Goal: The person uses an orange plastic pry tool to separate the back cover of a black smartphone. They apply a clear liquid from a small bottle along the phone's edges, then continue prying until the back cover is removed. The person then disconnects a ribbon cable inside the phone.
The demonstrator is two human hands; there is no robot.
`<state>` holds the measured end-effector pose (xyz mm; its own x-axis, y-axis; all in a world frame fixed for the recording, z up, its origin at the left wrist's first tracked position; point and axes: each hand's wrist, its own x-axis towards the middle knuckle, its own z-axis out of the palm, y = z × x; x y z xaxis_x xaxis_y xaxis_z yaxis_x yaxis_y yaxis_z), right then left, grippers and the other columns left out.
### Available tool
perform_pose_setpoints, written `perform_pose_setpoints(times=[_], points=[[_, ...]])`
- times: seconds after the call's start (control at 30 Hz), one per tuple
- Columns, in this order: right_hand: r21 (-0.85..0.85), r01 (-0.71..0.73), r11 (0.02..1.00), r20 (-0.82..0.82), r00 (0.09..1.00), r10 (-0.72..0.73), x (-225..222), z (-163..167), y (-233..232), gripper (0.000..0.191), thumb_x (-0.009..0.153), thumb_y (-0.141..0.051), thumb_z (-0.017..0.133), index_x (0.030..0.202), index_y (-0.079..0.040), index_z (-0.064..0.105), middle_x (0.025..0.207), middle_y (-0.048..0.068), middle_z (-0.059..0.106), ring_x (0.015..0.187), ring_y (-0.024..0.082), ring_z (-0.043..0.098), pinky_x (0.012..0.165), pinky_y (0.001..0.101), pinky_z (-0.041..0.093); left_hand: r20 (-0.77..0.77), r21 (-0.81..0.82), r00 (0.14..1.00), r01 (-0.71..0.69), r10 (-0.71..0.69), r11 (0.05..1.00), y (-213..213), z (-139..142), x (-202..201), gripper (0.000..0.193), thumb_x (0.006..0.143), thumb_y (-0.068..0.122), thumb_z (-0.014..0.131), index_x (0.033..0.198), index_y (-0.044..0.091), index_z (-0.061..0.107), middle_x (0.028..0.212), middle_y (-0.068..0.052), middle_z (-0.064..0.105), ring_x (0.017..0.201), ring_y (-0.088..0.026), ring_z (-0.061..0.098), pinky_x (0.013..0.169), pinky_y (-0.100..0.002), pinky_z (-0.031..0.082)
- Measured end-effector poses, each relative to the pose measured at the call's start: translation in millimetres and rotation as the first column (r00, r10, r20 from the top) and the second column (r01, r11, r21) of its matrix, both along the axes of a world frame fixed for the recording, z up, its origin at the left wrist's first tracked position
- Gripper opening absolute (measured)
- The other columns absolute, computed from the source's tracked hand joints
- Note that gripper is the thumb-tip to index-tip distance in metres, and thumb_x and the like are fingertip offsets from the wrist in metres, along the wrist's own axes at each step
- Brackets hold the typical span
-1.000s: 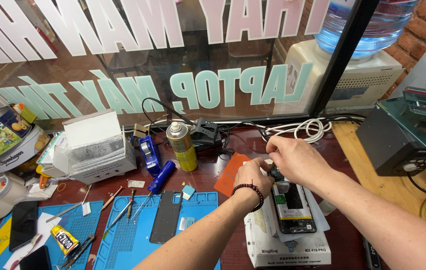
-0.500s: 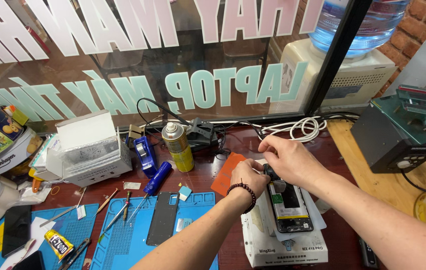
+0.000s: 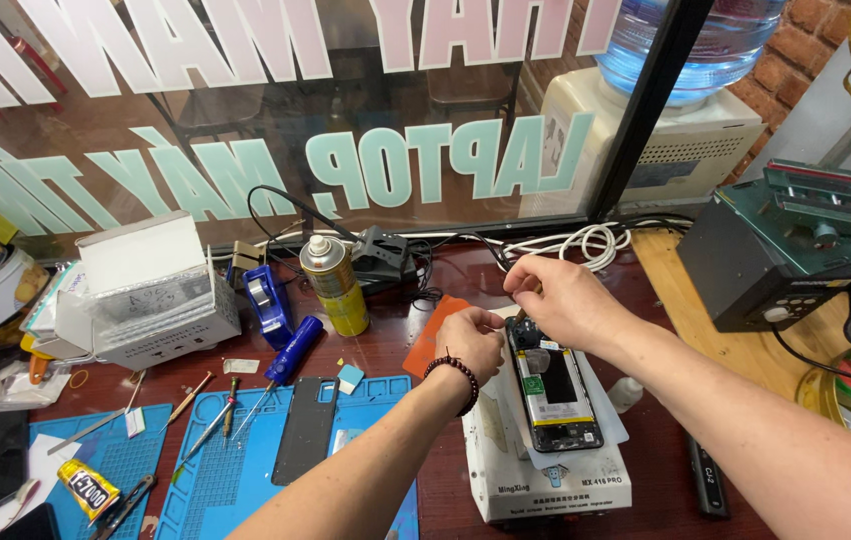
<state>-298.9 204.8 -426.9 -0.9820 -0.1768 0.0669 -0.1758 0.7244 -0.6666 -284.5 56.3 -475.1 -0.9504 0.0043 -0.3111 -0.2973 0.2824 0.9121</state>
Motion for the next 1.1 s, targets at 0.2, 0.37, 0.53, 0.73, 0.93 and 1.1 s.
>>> perform_pose_setpoints(times=[0.2, 0.37, 0.53, 0.73, 0.93, 1.1], points=[[0.0, -0.053, 0.999, 0.043, 0.998, 0.053, -2.7, -1.8, 8.3, 0.018, 0.087, -0.013, 0.066, 0.103, -0.011, 0.072, 0.094, 0.005, 0.077, 0.089, 0.018, 0.075, 0.079, 0.0332, 0.059, -0.096, -0.126, 0.995, 0.007, -0.02, 0.992, 2.3, -2.8, 4.2, 0.019, 0.082, 0.007, 0.07, 0.1, 0.005, 0.076, 0.09, -0.008, 0.077, 0.076, -0.017, 0.073, 0.071, -0.032, 0.059], [0.001, -0.009, 1.0, 0.036, 0.999, 0.009, -1.0, -2.0, 11.1, 0.014, 0.088, -0.015, 0.071, 0.1, -0.007, 0.074, 0.085, 0.004, 0.075, 0.082, 0.016, 0.072, 0.077, 0.0319, 0.057, -0.1, -0.167, 0.995, -0.002, -0.015, 0.986, 4.1, -6.6, 3.1, 0.019, 0.08, 0.009, 0.073, 0.098, 0.005, 0.076, 0.092, -0.008, 0.078, 0.084, -0.018, 0.074, 0.08, -0.033, 0.058], [-0.109, 0.064, 0.992, 0.058, 0.997, -0.058, 2.3, -2.2, 15.9, 0.015, 0.086, -0.014, 0.072, 0.099, -0.007, 0.073, 0.083, 0.003, 0.072, 0.075, 0.014, 0.069, 0.072, 0.0314, 0.057, -0.132, -0.143, 0.991, -0.004, -0.015, 0.99, 2.8, -10.0, 3.3, 0.02, 0.079, 0.01, 0.073, 0.098, 0.005, 0.076, 0.09, -0.009, 0.079, 0.083, -0.018, 0.075, 0.08, -0.033, 0.058], [-0.088, 0.068, 0.994, 0.0, 0.998, -0.069, 0.9, -10.2, 16.3, 0.015, 0.085, -0.014, 0.073, 0.098, -0.006, 0.074, 0.083, 0.003, 0.074, 0.076, 0.013, 0.07, 0.073, 0.0301, 0.057, -0.178, -0.182, 0.984, -0.011, -0.022, 0.983, 4.2, -11.2, 3.7, 0.02, 0.08, 0.012, 0.073, 0.097, 0.005, 0.077, 0.09, -0.009, 0.079, 0.082, -0.019, 0.076, 0.079, -0.033, 0.059], [-0.098, 0.113, 0.989, 0.001, 0.994, -0.113, 6.9, -12.0, 19.0, 0.017, 0.086, -0.015, 0.074, 0.101, -0.007, 0.073, 0.086, 0.004, 0.074, 0.076, 0.014, 0.07, 0.072, 0.031, 0.057, -0.168, -0.238, 0.983, 0.028, -0.07, 0.971, 3.1, -10.1, 2.5, 0.019, 0.082, 0.012, 0.069, 0.098, 0.007, 0.079, 0.089, -0.011, 0.078, 0.082, -0.022, 0.076, 0.078, -0.034, 0.059], [-0.232, 0.181, 0.956, 0.117, 0.981, -0.157, 11.3, -9.0, 22.9, 0.02, 0.087, -0.015, 0.073, 0.105, -0.007, 0.071, 0.089, 0.005, 0.073, 0.073, 0.015, 0.072, 0.067, 0.031, 0.061, -0.216, -0.333, 0.967, 0.06, -0.138, 0.941, 2.8, -7.3, -0.4, 0.02, 0.082, 0.014, 0.068, 0.097, 0.008, 0.079, 0.092, -0.015, 0.078, 0.085, -0.027, 0.076, 0.081, -0.037, 0.059]])
